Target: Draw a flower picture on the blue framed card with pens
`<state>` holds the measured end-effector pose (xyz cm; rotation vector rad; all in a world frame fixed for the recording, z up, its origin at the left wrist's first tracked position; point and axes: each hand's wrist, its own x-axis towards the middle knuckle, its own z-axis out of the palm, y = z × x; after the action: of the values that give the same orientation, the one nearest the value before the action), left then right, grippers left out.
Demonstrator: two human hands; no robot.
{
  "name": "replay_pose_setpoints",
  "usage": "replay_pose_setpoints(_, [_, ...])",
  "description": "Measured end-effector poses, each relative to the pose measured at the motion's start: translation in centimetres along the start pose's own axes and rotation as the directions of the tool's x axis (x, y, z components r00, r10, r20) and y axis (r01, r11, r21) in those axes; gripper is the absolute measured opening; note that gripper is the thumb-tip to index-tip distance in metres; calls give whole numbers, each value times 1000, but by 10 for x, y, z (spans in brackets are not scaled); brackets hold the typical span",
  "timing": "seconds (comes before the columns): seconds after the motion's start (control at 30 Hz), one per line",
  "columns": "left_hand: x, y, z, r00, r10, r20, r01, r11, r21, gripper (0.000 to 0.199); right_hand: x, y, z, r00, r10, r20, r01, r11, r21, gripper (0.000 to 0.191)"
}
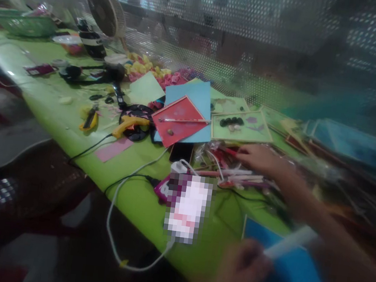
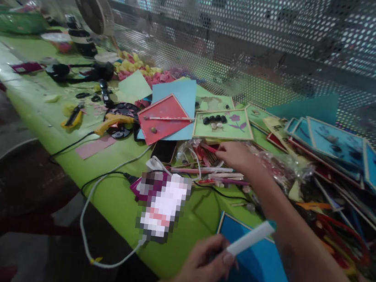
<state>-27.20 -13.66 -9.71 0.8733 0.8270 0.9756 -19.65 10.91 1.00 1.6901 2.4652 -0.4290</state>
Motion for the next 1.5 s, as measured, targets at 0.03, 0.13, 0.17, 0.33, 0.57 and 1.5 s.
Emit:
replay_pose_setpoints(0.03, [1,2,1,1000,-4,-29,2,997,-73,71,-10,7,-3,1000,3,-1,-3,1000,21,32])
replay_pose_setpoints(0.13, [6,12,3,990,-25,-138,-10,969,-246,70,-42,27,-7,1000,-7,1,7,971,238,32])
replay_pose_setpoints(0.17, [9,16,4,983,-42,-179,-11,959,-284,69,-53,33,-6,1000,-3,-2,4,941,338,32])
replay_pose_setpoints(0.33, [28,30,7,953,-66,-295,-82,883,-462,60,-110,51,1,999,50,-6,-33,729,684,42])
replay_pose_setpoints(0.57, [65,42,3,937,-19,-350,-165,856,-490,32,-168,67,12,993,118,-27,-55,643,764,51])
replay_pose_setpoints(1.5, [25,26,20,877,259,405,-434,67,898,22,-251,57,109,851,459,-256,223,126,967,30])
